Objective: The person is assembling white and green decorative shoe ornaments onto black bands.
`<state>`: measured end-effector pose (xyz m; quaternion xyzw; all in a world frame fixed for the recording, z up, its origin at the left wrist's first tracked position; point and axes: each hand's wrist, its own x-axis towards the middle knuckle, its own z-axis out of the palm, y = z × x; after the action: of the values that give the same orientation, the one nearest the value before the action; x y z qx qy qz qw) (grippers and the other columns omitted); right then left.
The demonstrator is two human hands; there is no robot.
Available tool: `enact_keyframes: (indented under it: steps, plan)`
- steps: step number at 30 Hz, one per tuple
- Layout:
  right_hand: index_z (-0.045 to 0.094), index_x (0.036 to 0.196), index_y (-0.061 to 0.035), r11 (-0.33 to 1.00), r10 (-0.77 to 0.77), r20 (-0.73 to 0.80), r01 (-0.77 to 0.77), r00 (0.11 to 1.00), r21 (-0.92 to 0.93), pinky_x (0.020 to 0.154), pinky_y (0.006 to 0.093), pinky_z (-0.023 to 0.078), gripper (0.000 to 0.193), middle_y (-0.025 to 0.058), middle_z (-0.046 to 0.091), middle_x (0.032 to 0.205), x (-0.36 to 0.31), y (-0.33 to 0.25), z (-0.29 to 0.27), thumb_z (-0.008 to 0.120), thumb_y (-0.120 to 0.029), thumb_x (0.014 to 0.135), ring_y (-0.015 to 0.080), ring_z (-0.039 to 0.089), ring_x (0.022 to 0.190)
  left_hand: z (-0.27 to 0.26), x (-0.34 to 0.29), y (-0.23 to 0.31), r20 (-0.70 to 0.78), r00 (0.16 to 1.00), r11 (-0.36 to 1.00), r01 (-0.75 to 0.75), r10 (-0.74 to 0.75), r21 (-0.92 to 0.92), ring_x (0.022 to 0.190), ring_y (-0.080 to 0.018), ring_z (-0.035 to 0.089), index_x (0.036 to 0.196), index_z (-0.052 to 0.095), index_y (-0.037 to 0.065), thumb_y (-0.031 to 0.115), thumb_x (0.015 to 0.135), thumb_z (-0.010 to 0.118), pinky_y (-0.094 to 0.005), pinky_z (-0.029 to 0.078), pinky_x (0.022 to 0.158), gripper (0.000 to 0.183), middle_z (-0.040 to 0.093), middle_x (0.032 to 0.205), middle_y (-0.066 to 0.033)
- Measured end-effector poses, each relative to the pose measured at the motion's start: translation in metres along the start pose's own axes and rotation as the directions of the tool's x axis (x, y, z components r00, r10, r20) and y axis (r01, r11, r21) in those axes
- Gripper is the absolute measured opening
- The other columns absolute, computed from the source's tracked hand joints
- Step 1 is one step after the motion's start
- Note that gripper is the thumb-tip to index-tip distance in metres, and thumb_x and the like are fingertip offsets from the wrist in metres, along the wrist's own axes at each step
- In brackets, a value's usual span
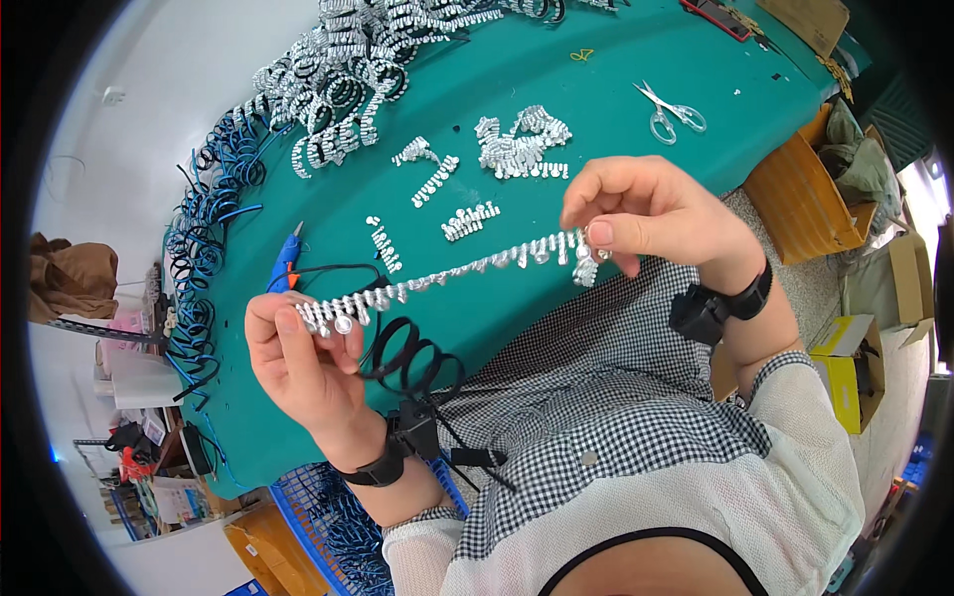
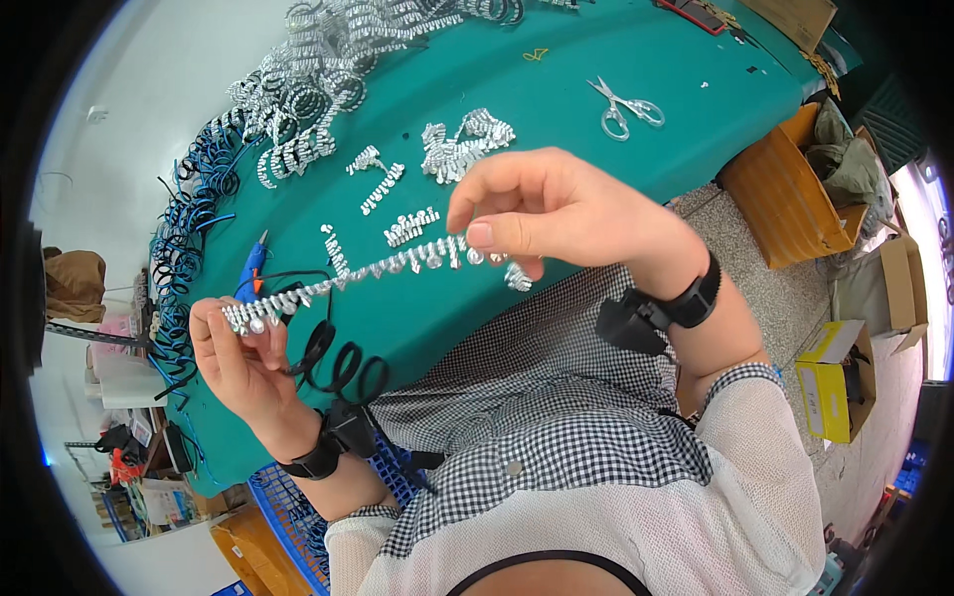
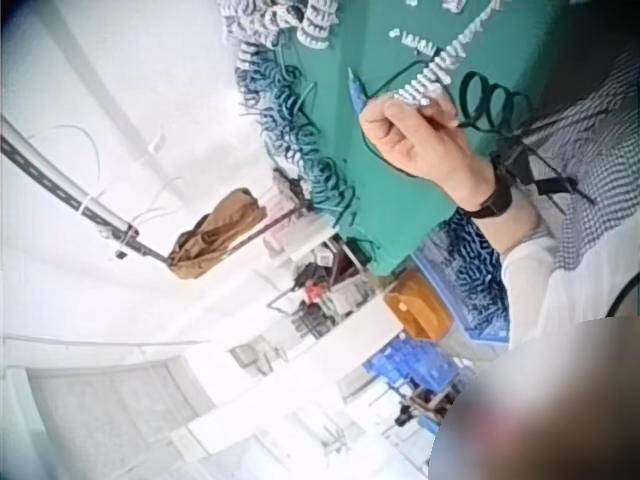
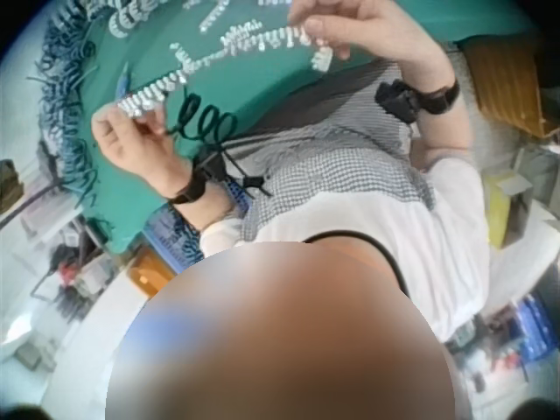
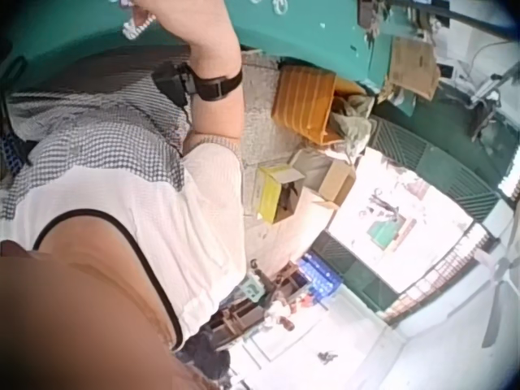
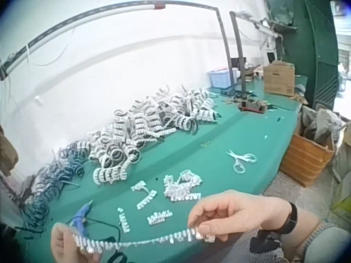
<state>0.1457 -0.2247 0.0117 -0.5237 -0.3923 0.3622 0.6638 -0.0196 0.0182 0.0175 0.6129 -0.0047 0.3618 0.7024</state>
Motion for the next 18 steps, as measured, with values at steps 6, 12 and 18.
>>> enact_keyframes:
  steps: [6,12,18]
  plan:
    - [0.06,0.092,-0.0009,0.886,0.01,-0.123,-0.065,0.992,-0.458,0.053,0.0197,0.044,0.017,0.0018,0.06,0.078,0.002,-0.012,-0.024,0.061,-0.013,0.081,0.005,0.054,0.066,0.009,-0.006,-0.002,0.088,0.995,0.998,-0.059,0.056,0.028,0.058,-0.0155,0.051,0.087,0.047,0.001,0.01,0.088,0.051,-0.0287,0.047,0.06,0.01,0.055,0.077,-0.0101]
    - [0.06,0.093,-0.001,0.761,-0.316,-0.038,0.229,0.948,-0.607,0.081,0.03,0.044,0.021,0.0097,0.062,0.096,0.03,0.027,-0.008,0.061,-0.016,0.078,0.02,0.057,0.093,0.034,-0.013,-0.001,0.094,0.995,1.0,-0.012,0.009,0.027,0.074,-0.0206,0.06,0.081,0.052,0.0,0.009,0.082,0.061,-0.0456,0.049,0.08,0.012,0.061,0.078,-0.0118]
    - [0.055,0.1,-0.0005,0.988,-0.064,0.016,0.065,0.998,-0.137,0.086,0.0288,0.04,0.028,0.0049,0.059,0.096,0.033,0.029,0.041,0.064,-0.018,0.08,0.0136,0.053,0.094,0.04,-0.016,-0.004,0.073,0.997,1.0,0.011,-0.013,0.027,0.072,-0.0195,0.06,0.081,0.053,0.0,0.009,0.081,0.062,-0.044,0.05,0.078,0.013,0.061,0.078,-0.0125]
